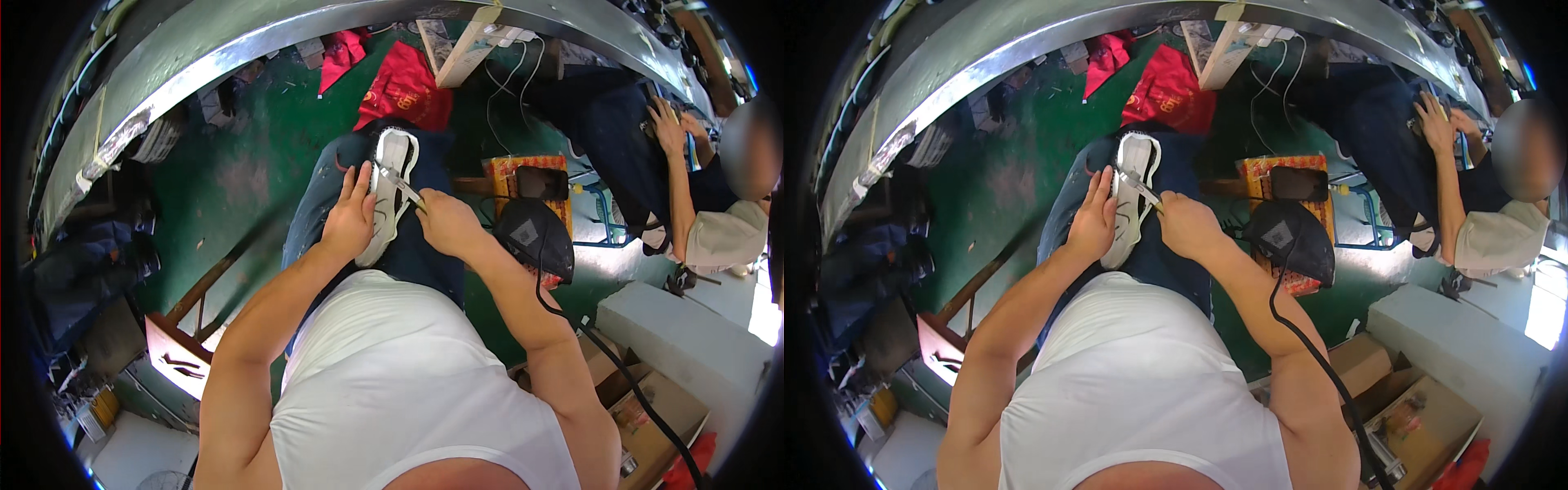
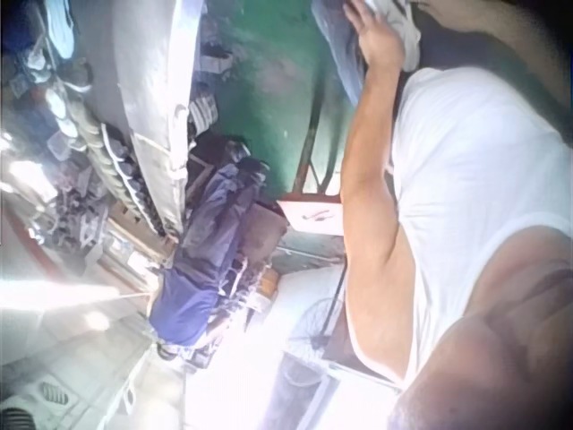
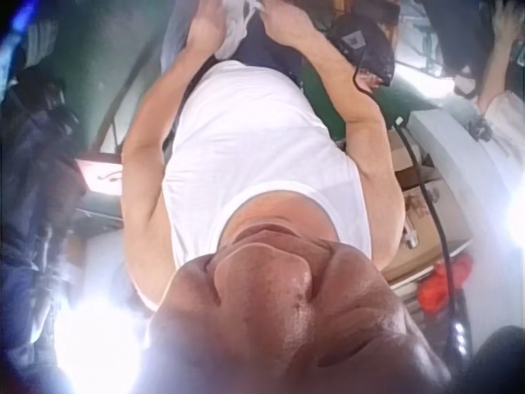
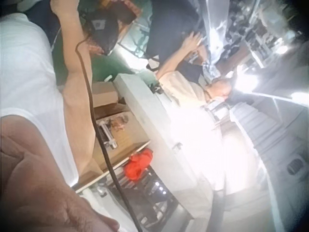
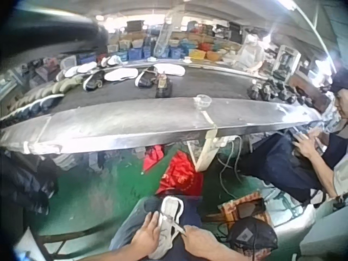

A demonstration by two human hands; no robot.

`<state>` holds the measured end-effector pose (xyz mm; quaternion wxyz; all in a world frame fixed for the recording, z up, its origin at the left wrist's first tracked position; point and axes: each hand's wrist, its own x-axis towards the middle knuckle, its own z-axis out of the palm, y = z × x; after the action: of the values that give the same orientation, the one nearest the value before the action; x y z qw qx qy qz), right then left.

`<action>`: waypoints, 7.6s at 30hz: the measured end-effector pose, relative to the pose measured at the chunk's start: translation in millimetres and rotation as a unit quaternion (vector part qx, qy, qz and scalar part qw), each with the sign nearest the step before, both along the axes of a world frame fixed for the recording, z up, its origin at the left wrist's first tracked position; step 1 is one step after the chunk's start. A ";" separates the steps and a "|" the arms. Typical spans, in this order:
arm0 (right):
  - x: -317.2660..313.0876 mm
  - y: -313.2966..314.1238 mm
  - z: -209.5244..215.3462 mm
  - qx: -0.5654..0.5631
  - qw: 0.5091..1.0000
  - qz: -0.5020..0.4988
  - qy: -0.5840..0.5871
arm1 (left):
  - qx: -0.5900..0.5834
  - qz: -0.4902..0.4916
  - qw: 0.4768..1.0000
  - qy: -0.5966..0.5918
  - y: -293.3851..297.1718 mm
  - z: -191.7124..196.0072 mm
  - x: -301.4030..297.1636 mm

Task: Manually finishing and assembling shoes on a conveyor belt using hand tools.

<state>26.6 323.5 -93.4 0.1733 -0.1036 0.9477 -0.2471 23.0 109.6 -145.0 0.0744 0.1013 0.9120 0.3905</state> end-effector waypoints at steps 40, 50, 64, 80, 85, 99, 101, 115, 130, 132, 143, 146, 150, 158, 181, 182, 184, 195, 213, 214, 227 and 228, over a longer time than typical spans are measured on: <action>12.8 -8.8 -1.2 -0.118 0.978 -0.031 -0.170 | 0.020 -0.019 0.965 -0.260 -22.0 51.5 28.0; 34.4 25.1 -8.2 -0.466 0.818 -0.300 -0.157 | 0.186 0.000 0.982 0.003 -63.6 153.9 -38.5; 27.4 28.9 27.3 -0.273 0.930 -0.066 -0.236 | -0.001 -0.034 0.984 -0.173 -46.6 48.4 -2.6; -17.8 -1.5 72.8 0.078 0.965 0.176 -0.180 | 0.550 0.118 0.750 -0.347 -18.7 -22.1 23.0; 22.7 -10.3 27.5 -0.108 0.977 -0.024 -0.182 | 0.482 0.035 0.797 -0.361 -19.6 2.2 3.9; -18.6 -1.7 26.5 -0.087 0.972 -0.053 -0.211 | 0.132 0.073 0.984 -0.096 7.6 -10.5 12.3; -12.5 -2.6 11.4 -0.172 0.924 -0.136 -0.314 | 0.057 0.015 0.996 -0.067 7.0 4.2 5.8; -68.1 -2.1 36.8 0.010 0.987 0.089 -0.132 | -0.095 -0.069 0.984 -0.133 3.6 33.1 -5.3; 4.0 -7.2 37.8 -0.044 0.991 0.062 -0.109 | 0.248 -0.107 0.912 -0.310 -41.3 10.4 35.8; 22.2 -15.5 37.3 -0.090 0.993 0.043 -0.060 | 0.191 -0.108 0.939 -0.266 -40.7 14.3 31.9; -73.2 -13.4 63.5 -0.184 0.958 -0.170 0.140 | -0.087 -0.031 0.948 -0.304 -1.9 58.5 -23.3; -136.3 -23.9 105.8 -0.054 0.955 -0.187 0.222 | 0.294 -0.057 0.893 -0.337 -26.4 66.1 -11.4; -234.4 -17.7 125.6 0.111 0.928 -0.144 0.326 | 0.641 0.119 0.636 -0.413 -35.0 65.5 -14.8; -117.5 -19.6 79.7 -0.183 0.971 -0.065 0.140 | 0.539 0.187 0.758 -0.315 -24.3 15.0 -37.3; -39.9 7.9 28.0 -0.208 0.971 -0.114 0.018 | 0.252 0.324 0.879 -0.243 -142.2 78.8 -40.4; -36.5 4.0 26.2 -0.180 0.978 -0.102 0.029 | 0.162 0.245 0.921 -0.257 -154.9 71.2 -38.6; -30.2 -7.7 15.5 -0.245 0.921 -0.181 -0.243 | 0.208 0.191 0.858 -0.429 -127.9 80.5 -32.0; -86.6 -71.6 18.1 -0.446 0.881 0.066 0.141 | 0.239 -0.073 0.961 -0.119 -37.2 62.3 -49.3; -92.7 -40.3 17.2 -0.446 0.756 -0.070 -0.474 | 0.130 -0.182 0.947 0.231 -56.4 59.9 -79.8; -91.6 -39.3 9.8 -0.463 0.769 -0.070 -0.435 | 0.145 -0.156 0.948 0.235 -56.0 58.0 -78.6; -98.3 -26.9 27.5 -0.507 0.787 -0.057 -0.347 | 0.088 0.232 0.966 -0.076 -104.1 62.1 -24.5; -98.6 -25.0 28.7 -0.485 0.799 -0.043 -0.352 | 0.015 0.097 0.995 0.026 -88.9 78.1 -32.6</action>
<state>-72.1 298.5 -64.6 0.4113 -0.0390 0.5813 -0.7010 -9.5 20.7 -66.9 0.0108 0.0238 0.9132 0.4067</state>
